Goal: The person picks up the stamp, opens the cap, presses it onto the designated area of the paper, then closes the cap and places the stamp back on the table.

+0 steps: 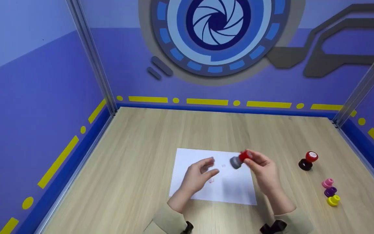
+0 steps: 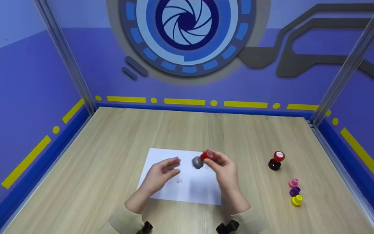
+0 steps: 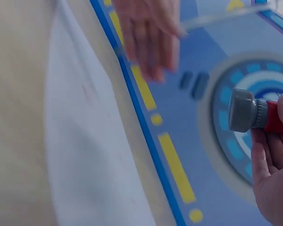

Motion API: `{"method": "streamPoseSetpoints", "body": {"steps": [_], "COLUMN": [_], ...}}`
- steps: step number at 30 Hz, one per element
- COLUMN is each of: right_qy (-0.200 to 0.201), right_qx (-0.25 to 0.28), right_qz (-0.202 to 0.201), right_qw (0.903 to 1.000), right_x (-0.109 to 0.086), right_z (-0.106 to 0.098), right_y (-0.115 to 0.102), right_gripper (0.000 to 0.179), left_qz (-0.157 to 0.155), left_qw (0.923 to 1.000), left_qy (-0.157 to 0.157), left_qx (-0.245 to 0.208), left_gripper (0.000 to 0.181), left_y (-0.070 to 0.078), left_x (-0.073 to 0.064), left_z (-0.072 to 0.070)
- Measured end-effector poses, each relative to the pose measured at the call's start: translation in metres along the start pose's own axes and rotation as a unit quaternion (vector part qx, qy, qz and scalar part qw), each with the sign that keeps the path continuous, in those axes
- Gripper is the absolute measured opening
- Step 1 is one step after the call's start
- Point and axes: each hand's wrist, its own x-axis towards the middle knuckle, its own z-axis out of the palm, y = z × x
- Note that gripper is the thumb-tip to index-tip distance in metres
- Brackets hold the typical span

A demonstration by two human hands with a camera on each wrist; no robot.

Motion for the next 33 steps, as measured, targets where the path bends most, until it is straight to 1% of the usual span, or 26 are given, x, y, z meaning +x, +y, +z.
{"method": "streamPoseSetpoints", "body": {"steps": [1,2,3,5,6,9,14,16,19,21,22,25,27,29,30,31,33], "right_qy": [-0.018,-0.036,-0.052,-0.072,-0.079,-0.074,-0.036,-0.024,-0.017,-0.022,-0.029,-0.035,-0.039,-0.040,-0.036,-0.029,-0.011], "right_qx": [0.029,0.054,0.069,0.093,0.102,0.113,0.108,0.104,0.106,0.109,0.116,0.153,0.183,0.196,0.188,0.164,0.095], "right_qz": [0.003,0.008,0.015,0.030,0.038,0.058,0.080,0.088,0.094,0.086,0.077,0.028,-0.003,-0.022,-0.023,-0.021,-0.009], "right_qw": [0.9994,0.9979,0.9961,0.9926,0.9910,0.9892,0.9902,0.9904,0.9898,0.9900,0.9898,0.9873,0.9822,0.9795,0.9813,0.9858,0.9954], "right_x": [-0.004,-0.007,-0.011,-0.016,-0.018,-0.024,-0.026,-0.026,-0.026,-0.026,-0.026,-0.021,-0.016,-0.011,-0.009,-0.008,-0.006], "right_z": [0.005,0.010,0.015,0.022,0.025,0.031,0.036,0.037,0.037,0.035,0.034,0.024,0.014,0.002,-0.002,-0.006,-0.012], "right_y": [0.004,0.008,0.012,0.018,0.020,0.024,0.024,0.023,0.022,0.020,0.020,0.014,0.007,-0.001,-0.003,-0.004,-0.003], "right_gripper": [0.030,0.032,0.033,0.033,0.033,0.029,0.026,0.026,0.027,0.027,0.026,0.028,0.029,0.031,0.031,0.030,0.034], "left_qz": [-0.001,-0.004,-0.011,-0.021,-0.024,-0.033,-0.038,-0.033,-0.023,-0.018,-0.020,-0.027,-0.032,-0.034,-0.034,-0.034,-0.032], "left_qw": [0.9988,0.9957,0.9923,0.9865,0.9854,0.9838,0.9814,0.9824,0.9846,0.9854,0.9855,0.9851,0.9844,0.9840,0.9843,0.9845,0.9851], "left_qy": [-0.002,-0.006,-0.008,-0.013,-0.015,-0.020,-0.020,-0.019,-0.018,-0.021,-0.020,-0.007,0.005,0.017,0.021,0.024,0.030], "left_qx": [-0.049,-0.092,-0.123,-0.162,-0.168,-0.175,-0.187,-0.183,-0.172,-0.168,-0.167,-0.170,-0.173,-0.174,-0.172,-0.171,-0.166], "left_gripper": [0.051,0.048,0.047,0.044,0.043,0.041,0.037,0.035,0.033,0.034,0.034,0.035,0.037,0.039,0.039,0.039,0.040], "left_y": [0.001,0.001,0.002,0.003,0.004,0.004,0.003,0.003,0.003,0.003,0.003,0.002,0.000,-0.001,-0.002,-0.002,-0.003], "left_x": [0.000,-0.001,-0.001,-0.002,-0.002,-0.003,-0.003,-0.004,-0.004,-0.004,-0.003,-0.001,0.000,0.001,0.001,0.001,0.002], "left_z": [0.004,0.007,0.010,0.014,0.015,0.017,0.018,0.018,0.018,0.018,0.017,0.014,0.009,0.005,0.003,0.002,-0.001]}}
